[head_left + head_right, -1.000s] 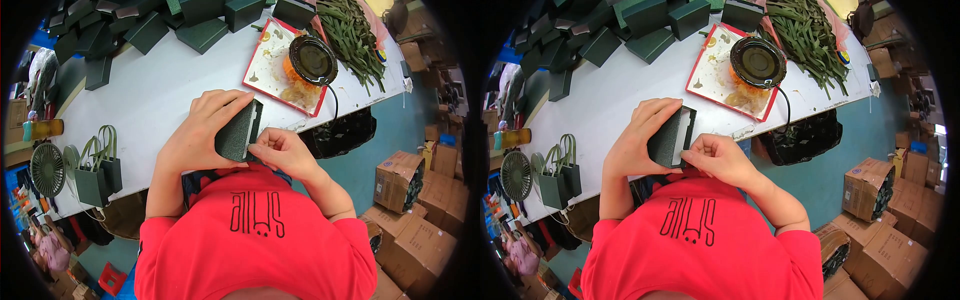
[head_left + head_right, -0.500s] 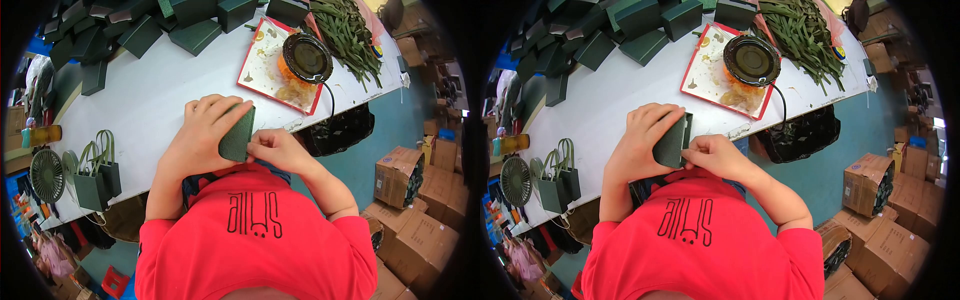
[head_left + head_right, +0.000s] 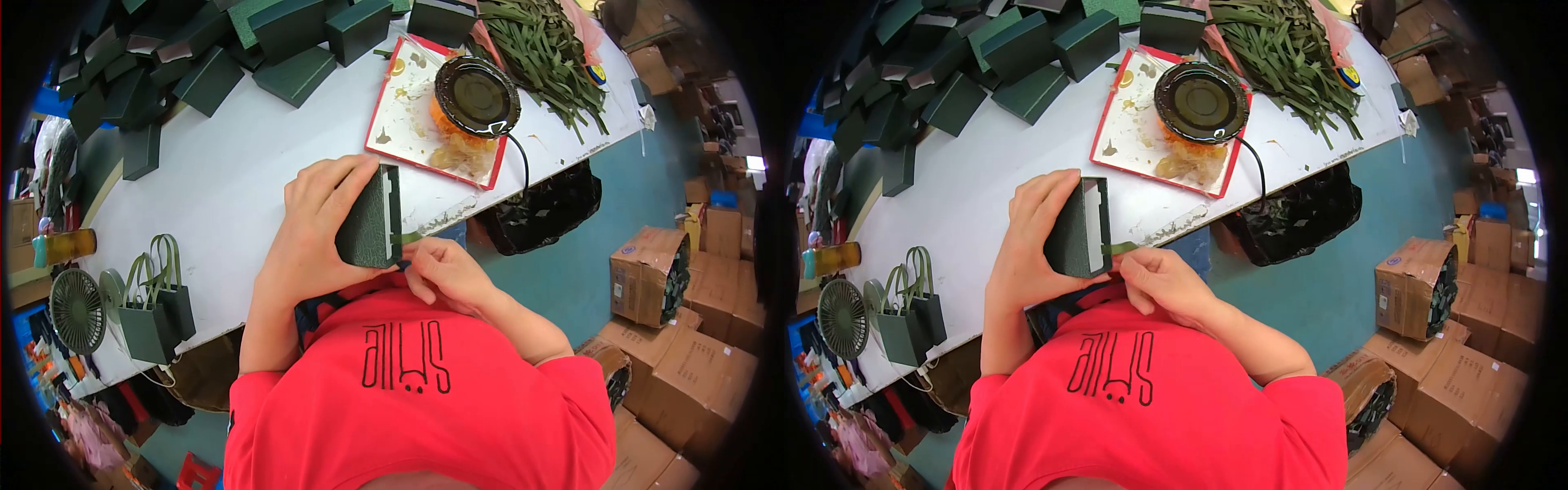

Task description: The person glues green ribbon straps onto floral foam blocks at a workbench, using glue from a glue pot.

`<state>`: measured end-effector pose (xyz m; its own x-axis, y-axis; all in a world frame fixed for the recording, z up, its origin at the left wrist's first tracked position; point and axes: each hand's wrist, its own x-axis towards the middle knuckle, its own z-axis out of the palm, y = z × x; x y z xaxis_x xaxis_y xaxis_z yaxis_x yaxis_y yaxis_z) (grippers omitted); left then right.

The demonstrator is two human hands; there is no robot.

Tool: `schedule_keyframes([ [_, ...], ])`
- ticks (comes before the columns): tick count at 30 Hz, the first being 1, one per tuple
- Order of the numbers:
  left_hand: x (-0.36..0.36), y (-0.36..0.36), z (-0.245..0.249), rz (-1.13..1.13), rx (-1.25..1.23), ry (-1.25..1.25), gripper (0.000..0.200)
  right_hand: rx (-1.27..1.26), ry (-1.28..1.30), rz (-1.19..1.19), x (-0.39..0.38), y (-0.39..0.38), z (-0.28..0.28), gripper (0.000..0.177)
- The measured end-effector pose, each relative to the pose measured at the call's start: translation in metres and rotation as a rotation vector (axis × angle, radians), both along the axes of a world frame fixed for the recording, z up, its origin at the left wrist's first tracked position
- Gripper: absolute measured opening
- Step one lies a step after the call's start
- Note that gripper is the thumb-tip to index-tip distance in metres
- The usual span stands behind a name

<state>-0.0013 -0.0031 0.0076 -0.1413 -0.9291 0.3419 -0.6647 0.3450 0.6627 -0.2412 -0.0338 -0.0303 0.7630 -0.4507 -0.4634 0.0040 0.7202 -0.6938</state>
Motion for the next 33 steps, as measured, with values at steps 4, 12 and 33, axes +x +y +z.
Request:
schedule_keyframes([
  [4,-0.001,0.004,0.000,-0.011,0.049,-0.031,0.102,0.151,-0.052,-0.490,0.007,0.004,0.010,0.036],
  [12,0.015,0.019,-0.009,0.086,0.122,-0.062,0.105,0.112,-0.139,-0.836,-0.022,-0.020,0.000,0.030],
  [33,-0.001,0.007,-0.004,-0.010,0.121,-0.092,0.101,-0.397,0.080,-0.780,-0.039,-0.086,-0.006,0.021],
])
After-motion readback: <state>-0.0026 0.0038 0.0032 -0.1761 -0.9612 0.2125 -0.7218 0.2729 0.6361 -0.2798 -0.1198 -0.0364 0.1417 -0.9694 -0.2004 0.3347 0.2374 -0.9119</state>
